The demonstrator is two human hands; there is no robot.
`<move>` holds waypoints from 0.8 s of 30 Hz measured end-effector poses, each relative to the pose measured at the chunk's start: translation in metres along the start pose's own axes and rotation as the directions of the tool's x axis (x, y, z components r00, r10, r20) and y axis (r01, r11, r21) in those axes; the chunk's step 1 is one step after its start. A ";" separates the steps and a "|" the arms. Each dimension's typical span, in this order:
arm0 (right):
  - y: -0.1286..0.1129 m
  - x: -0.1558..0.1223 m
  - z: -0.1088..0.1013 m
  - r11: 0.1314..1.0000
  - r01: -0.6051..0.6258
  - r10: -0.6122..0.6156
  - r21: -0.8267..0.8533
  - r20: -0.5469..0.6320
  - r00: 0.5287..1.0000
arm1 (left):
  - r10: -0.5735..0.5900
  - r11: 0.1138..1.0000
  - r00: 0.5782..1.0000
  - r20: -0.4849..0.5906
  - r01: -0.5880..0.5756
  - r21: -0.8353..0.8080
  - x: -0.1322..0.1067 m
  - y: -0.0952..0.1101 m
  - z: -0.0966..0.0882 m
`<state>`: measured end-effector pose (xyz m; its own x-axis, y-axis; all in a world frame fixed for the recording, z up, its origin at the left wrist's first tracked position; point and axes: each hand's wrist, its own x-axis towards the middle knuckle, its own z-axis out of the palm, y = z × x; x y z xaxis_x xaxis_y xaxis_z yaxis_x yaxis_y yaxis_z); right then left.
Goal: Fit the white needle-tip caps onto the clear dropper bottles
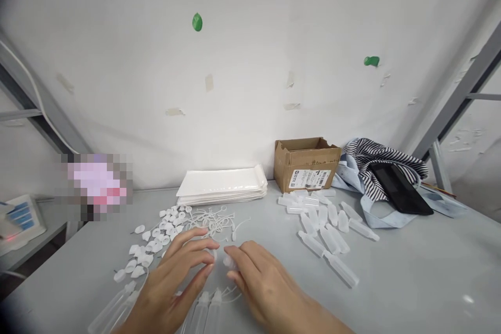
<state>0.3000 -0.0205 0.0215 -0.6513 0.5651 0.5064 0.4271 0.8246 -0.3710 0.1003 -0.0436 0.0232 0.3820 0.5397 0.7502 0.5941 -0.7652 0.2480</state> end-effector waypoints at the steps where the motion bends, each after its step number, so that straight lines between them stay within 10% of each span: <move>1: 0.000 0.000 0.002 1.000 -0.007 0.007 0.016 0.029 1.000 | -0.001 1.000 1.000 -0.004 0.000 -0.024 0.000 0.001 0.000; 24: -0.010 -0.006 0.013 1.000 0.006 -0.002 0.026 -0.140 0.990 | -0.184 0.970 0.982 0.052 0.190 -0.151 -0.010 0.011 0.001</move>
<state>0.2915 -0.0328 0.0120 -0.5582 0.5611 0.6111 0.4064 0.8271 -0.3882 0.1042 -0.0569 0.0179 0.3026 0.6889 0.6587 0.5417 -0.6929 0.4758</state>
